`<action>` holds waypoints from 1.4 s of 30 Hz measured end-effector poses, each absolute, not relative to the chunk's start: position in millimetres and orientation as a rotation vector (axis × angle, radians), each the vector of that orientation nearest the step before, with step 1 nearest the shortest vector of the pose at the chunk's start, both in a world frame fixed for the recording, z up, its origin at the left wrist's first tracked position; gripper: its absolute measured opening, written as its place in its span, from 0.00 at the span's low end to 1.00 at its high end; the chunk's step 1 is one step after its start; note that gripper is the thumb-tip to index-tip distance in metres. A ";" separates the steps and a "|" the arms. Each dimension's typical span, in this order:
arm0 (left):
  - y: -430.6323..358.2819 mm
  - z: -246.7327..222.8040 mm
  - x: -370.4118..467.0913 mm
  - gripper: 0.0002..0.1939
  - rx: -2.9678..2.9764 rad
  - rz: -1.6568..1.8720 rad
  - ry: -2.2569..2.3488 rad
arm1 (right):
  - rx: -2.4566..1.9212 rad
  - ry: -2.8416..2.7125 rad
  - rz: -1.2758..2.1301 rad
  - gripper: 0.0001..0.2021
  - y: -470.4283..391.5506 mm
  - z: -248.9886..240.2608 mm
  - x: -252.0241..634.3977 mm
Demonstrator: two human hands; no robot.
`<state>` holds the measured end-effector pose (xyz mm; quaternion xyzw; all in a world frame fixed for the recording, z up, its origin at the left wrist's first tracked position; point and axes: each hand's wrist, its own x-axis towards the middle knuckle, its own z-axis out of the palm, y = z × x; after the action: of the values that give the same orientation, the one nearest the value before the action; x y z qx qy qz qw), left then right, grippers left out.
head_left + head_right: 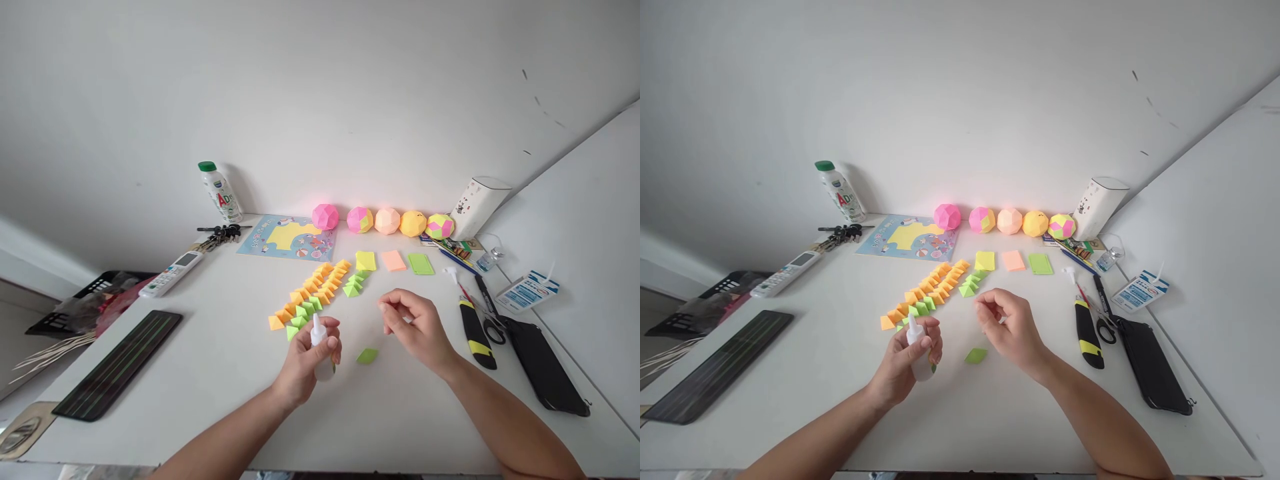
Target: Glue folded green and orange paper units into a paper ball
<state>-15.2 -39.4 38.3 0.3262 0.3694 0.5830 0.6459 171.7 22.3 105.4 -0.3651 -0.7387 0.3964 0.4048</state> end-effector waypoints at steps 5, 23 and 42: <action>-38.6 41.0 -15.5 0.13 0.763 1.233 0.937 | -0.782 -2.001 1.045 0.08 18.8 94.5 163.4; -39.2 39.5 -14.5 0.11 0.873 1.156 0.778 | -0.429 -2.275 0.742 0.08 8.2 85.8 150.8; -40.0 42.7 -13.9 0.09 0.853 1.189 0.788 | -0.563 -2.245 0.833 0.09 12.2 85.6 154.2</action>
<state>-13.9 -40.0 42.7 0.3792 0.3501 0.5283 0.6742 154.2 12.2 85.6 -0.2155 -0.8601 0.3193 0.3344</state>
